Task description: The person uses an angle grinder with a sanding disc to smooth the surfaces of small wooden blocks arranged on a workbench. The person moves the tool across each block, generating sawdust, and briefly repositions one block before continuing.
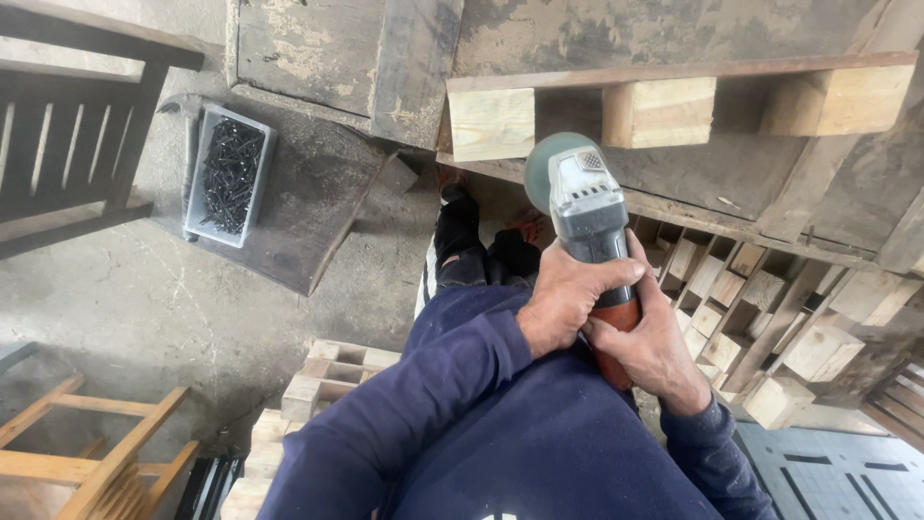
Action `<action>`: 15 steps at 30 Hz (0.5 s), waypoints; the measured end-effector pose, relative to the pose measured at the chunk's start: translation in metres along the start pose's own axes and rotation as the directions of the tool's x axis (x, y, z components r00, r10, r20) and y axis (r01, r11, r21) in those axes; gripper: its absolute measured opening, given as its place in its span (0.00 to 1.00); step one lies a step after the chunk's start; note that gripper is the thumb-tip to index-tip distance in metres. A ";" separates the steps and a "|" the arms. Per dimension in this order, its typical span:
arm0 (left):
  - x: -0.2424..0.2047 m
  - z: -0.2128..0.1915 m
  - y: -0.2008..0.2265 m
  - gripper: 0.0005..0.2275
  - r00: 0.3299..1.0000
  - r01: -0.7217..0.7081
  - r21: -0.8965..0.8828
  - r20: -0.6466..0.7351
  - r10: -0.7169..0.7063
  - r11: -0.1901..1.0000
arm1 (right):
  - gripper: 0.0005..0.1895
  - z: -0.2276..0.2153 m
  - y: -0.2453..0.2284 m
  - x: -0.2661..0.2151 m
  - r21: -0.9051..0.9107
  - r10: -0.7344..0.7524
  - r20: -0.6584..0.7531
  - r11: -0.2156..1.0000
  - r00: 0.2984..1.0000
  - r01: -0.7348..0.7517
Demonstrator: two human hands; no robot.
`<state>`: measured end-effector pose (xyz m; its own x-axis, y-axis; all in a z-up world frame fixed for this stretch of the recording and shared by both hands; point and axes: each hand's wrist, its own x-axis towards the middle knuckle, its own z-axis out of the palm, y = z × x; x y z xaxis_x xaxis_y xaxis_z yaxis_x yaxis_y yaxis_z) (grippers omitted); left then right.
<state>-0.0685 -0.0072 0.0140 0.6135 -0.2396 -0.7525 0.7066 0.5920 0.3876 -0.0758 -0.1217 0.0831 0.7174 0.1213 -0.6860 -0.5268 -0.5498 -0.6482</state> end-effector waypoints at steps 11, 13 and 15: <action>-0.003 -0.011 0.022 0.20 0.998 0.050 -0.063 -0.034 -0.052 0.997 | 0.59 0.006 -0.013 0.016 -0.059 0.138 0.056 0.989 0.989 -0.134; -0.006 -0.009 0.026 0.20 0.998 0.048 -0.061 -0.030 -0.050 0.997 | 0.59 0.005 -0.017 0.014 -0.075 0.111 0.068 0.992 0.991 -0.106; -0.008 -0.008 0.029 0.20 0.999 0.029 -0.062 -0.031 -0.031 0.998 | 0.59 0.004 -0.020 0.014 -0.073 0.082 0.087 0.994 0.993 -0.076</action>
<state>-0.0560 0.0186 0.0271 0.5802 -0.2333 -0.7803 0.7009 0.6311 0.3324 -0.0577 -0.1059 0.0850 0.6292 0.1475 -0.7631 -0.5450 -0.6162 -0.5685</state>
